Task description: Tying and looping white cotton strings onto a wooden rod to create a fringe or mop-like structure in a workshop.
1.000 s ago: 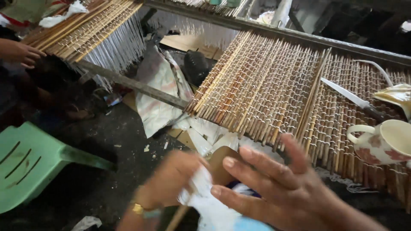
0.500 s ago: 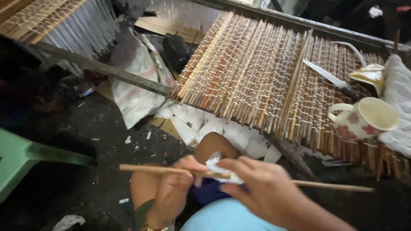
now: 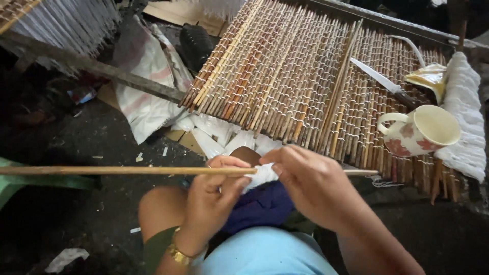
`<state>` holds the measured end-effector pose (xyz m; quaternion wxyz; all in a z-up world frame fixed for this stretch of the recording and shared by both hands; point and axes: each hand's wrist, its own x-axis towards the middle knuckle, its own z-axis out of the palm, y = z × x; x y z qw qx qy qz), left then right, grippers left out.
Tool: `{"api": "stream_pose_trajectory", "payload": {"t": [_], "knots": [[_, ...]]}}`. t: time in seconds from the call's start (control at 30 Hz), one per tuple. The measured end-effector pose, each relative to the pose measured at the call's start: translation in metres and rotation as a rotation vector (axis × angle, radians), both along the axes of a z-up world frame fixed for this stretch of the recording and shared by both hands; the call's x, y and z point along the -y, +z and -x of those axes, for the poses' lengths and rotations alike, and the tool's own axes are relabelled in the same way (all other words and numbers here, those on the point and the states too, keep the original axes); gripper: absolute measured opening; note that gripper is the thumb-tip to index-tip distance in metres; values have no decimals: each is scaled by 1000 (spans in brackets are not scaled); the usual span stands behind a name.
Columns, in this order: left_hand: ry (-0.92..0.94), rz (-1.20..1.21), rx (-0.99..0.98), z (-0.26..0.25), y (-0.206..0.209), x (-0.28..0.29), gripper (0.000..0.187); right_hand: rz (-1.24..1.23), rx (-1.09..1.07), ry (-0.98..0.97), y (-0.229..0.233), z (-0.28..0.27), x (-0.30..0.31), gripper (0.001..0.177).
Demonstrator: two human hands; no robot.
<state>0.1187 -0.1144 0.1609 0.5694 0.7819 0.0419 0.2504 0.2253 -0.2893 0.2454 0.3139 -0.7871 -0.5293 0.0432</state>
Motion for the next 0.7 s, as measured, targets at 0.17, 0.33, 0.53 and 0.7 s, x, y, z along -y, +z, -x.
{"api": "stream_pose_trajectory", "payload": {"t": [0.17, 0.33, 0.53, 0.7], "knots": [[44, -37, -172, 2, -14, 1, 18, 139, -19, -158, -6, -10, -4, 26], [7, 17, 6, 6, -11, -3, 17, 51, 111, -232, -25, -13, -8, 18], [53, 253, 75, 4, -21, 8, 10, 63, 67, -218, -35, -15, -7, 16], [20, -71, 53, 6, -19, 12, 25, 31, 123, -241, -40, -6, -11, 33]]}}
